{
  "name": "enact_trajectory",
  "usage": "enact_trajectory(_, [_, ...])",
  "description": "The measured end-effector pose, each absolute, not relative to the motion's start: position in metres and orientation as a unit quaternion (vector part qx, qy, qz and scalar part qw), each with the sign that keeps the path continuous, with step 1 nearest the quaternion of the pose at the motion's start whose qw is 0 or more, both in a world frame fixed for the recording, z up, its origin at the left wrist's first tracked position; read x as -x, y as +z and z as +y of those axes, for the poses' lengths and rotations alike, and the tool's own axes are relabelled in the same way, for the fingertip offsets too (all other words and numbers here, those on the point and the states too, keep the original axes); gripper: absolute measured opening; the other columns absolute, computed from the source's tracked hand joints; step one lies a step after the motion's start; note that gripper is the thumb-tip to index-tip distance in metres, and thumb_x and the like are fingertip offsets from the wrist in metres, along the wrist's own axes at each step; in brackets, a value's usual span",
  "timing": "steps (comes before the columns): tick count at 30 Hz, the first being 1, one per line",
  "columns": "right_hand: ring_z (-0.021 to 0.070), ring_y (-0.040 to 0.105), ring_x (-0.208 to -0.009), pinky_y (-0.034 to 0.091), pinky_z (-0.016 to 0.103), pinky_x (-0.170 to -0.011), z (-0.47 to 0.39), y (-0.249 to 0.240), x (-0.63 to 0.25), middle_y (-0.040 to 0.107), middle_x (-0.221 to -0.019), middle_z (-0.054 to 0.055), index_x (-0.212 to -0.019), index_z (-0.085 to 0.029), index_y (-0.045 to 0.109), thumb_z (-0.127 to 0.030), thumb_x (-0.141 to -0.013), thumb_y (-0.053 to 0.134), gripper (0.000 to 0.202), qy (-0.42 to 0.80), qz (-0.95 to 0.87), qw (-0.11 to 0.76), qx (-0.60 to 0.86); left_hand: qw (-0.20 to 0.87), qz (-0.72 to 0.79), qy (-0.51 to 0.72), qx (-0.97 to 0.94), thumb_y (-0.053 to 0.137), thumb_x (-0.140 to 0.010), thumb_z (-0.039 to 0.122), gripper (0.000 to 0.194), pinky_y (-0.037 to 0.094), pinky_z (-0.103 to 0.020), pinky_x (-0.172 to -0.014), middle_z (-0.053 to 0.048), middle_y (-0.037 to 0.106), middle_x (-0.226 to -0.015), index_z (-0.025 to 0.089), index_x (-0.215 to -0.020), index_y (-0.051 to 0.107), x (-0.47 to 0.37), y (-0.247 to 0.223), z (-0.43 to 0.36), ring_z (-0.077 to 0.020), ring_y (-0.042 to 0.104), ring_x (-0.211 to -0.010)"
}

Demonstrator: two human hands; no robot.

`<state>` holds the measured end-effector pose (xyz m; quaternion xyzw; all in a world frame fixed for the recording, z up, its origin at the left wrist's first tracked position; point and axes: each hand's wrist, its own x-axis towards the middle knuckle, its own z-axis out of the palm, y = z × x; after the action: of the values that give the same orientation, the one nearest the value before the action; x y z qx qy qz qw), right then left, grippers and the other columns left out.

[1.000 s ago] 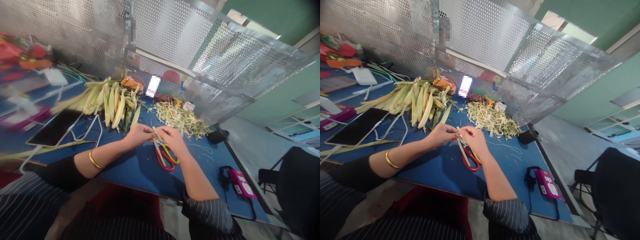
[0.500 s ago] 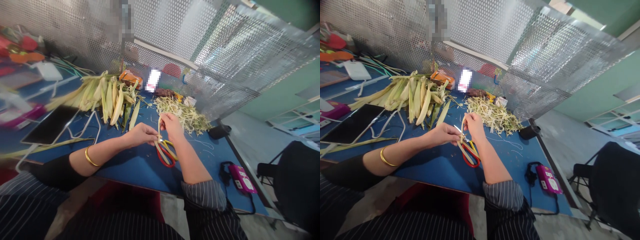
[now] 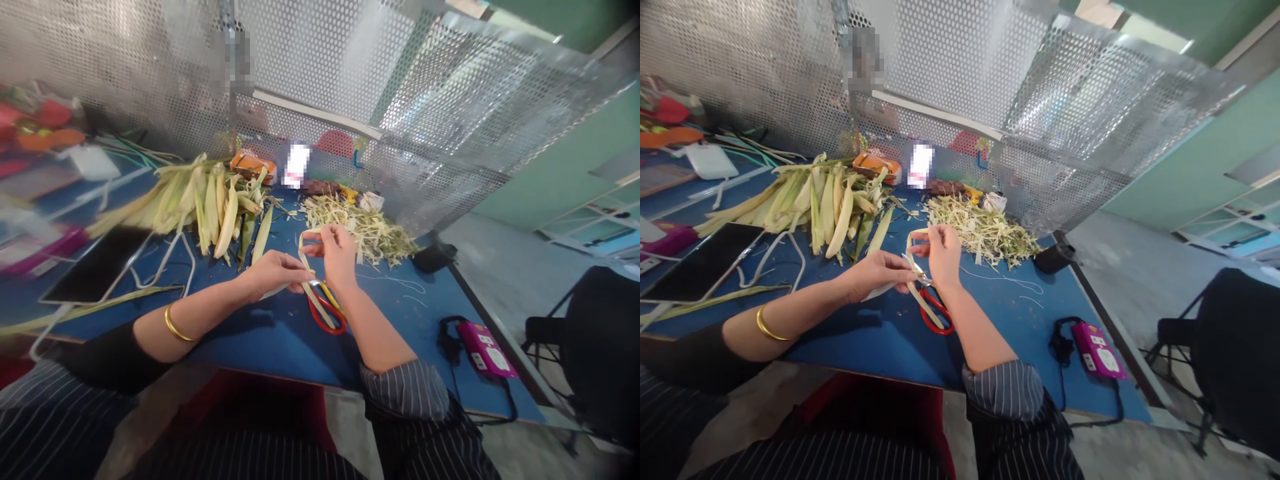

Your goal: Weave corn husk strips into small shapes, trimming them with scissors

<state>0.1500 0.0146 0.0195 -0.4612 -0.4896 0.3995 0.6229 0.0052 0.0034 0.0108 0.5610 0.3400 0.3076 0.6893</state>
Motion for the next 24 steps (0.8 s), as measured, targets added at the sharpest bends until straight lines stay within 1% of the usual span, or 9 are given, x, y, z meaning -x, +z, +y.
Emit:
enact_trajectory(3, [0.0125,0.069,-0.062,0.054,0.025,-0.058,0.009,0.018,-0.141,0.071,-0.081,0.001,-0.086,-0.022,0.044,-0.040,-0.090,0.046,0.018,0.392,-0.536,0.618,0.420,0.674,0.360,0.310,-0.566,0.077,-0.063,0.033,0.024,0.050,-0.025,-0.060,-0.006,0.066,-0.064,0.010,-0.071,0.073,-0.009,0.007,0.000,-0.0114,0.059,-0.056])
enact_trajectory(5, [0.0129,0.069,-0.070,0.055,0.029,-0.068,0.007,0.021,-0.140,0.071,-0.083,0.001,-0.088,-0.023,0.043,-0.039,-0.091,0.044,0.017,0.370,-0.564,0.619,0.403,0.687,0.367,0.313,-0.544,0.077,-0.064,0.030,0.021,0.049,-0.024,-0.058,-0.005,0.065,-0.060,0.010,-0.066,0.072,-0.012,0.007,-0.002,-0.0102,0.057,-0.053])
enact_trajectory(8, [0.0137,0.068,-0.080,0.052,0.031,-0.075,0.004,0.032,-0.152,0.070,-0.092,0.003,-0.096,-0.023,0.046,-0.039,-0.092,0.044,0.017,0.298,-0.619,0.592,0.422,0.696,0.370,0.351,-0.505,0.075,-0.066,0.024,0.015,0.045,-0.021,-0.055,-0.005,0.064,-0.059,0.010,-0.061,0.070,-0.012,0.014,-0.001,-0.0071,0.053,-0.050])
enact_trajectory(10, [0.0150,0.065,-0.087,0.050,0.031,-0.078,0.000,0.040,-0.165,0.069,-0.096,0.005,-0.104,-0.023,0.051,-0.039,-0.090,0.048,0.021,0.226,-0.683,0.525,0.455,0.697,0.365,0.381,-0.485,0.075,-0.067,0.023,0.014,0.042,-0.020,-0.052,-0.004,0.064,-0.059,0.011,-0.061,0.070,-0.008,0.018,0.002,-0.0061,0.050,-0.048])
enact_trajectory(11, [0.0160,0.064,-0.089,0.048,0.032,-0.081,-0.002,0.043,-0.172,0.069,-0.096,0.004,-0.105,-0.023,0.054,-0.038,-0.088,0.052,0.022,0.190,-0.727,0.466,0.468,0.700,0.361,0.393,-0.474,0.075,-0.067,0.023,0.014,0.041,-0.020,-0.050,-0.004,0.063,-0.058,0.011,-0.062,0.070,-0.005,0.020,0.005,-0.0061,0.050,-0.048])
enact_trajectory(14, [0.0162,0.062,-0.085,0.042,0.032,-0.083,-0.009,0.045,-0.187,0.070,-0.089,0.002,-0.093,-0.023,0.062,-0.034,-0.086,0.057,0.014,0.131,-0.825,0.301,0.460,0.714,0.348,0.411,-0.448,0.076,-0.066,0.023,0.014,0.039,-0.020,-0.048,-0.002,0.061,-0.054,0.011,-0.063,0.070,0.000,0.019,0.012,-0.0065,0.049,-0.047])
enact_trajectory(16, [0.0154,0.061,-0.080,0.039,0.033,-0.086,-0.012,0.040,-0.192,0.070,-0.085,0.000,-0.086,-0.022,0.064,-0.030,-0.087,0.056,0.011,0.105,-0.850,0.251,0.452,0.725,0.338,0.405,-0.443,0.077,-0.065,0.023,0.015,0.037,-0.020,-0.046,-0.002,0.062,-0.056,0.011,-0.063,0.069,0.000,0.015,0.014,-0.0063,0.049,-0.047])
enact_trajectory(18, [0.0151,0.060,-0.077,0.037,0.033,-0.086,-0.012,0.033,-0.194,0.070,-0.082,0.000,-0.083,-0.022,0.065,-0.027,-0.089,0.054,0.014,0.073,-0.855,0.243,0.452,0.737,0.331,0.390,-0.442,0.078,-0.064,0.023,0.015,0.036,-0.019,-0.046,-0.003,0.064,-0.059,0.011,-0.064,0.069,-0.002,0.011,0.014,-0.0062,0.050,-0.048])
enact_trajectory(24, [0.0161,0.060,-0.078,0.034,0.034,-0.087,-0.006,0.019,-0.192,0.070,-0.082,0.001,-0.083,-0.022,0.065,-0.023,-0.091,0.049,0.019,-0.035,-0.823,0.276,0.496,0.741,0.356,0.392,-0.412,0.078,-0.062,0.015,0.010,0.040,-0.019,-0.048,-0.003,0.064,-0.058,0.010,-0.064,0.069,-0.006,0.007,0.013,-0.0058,0.052,-0.048])
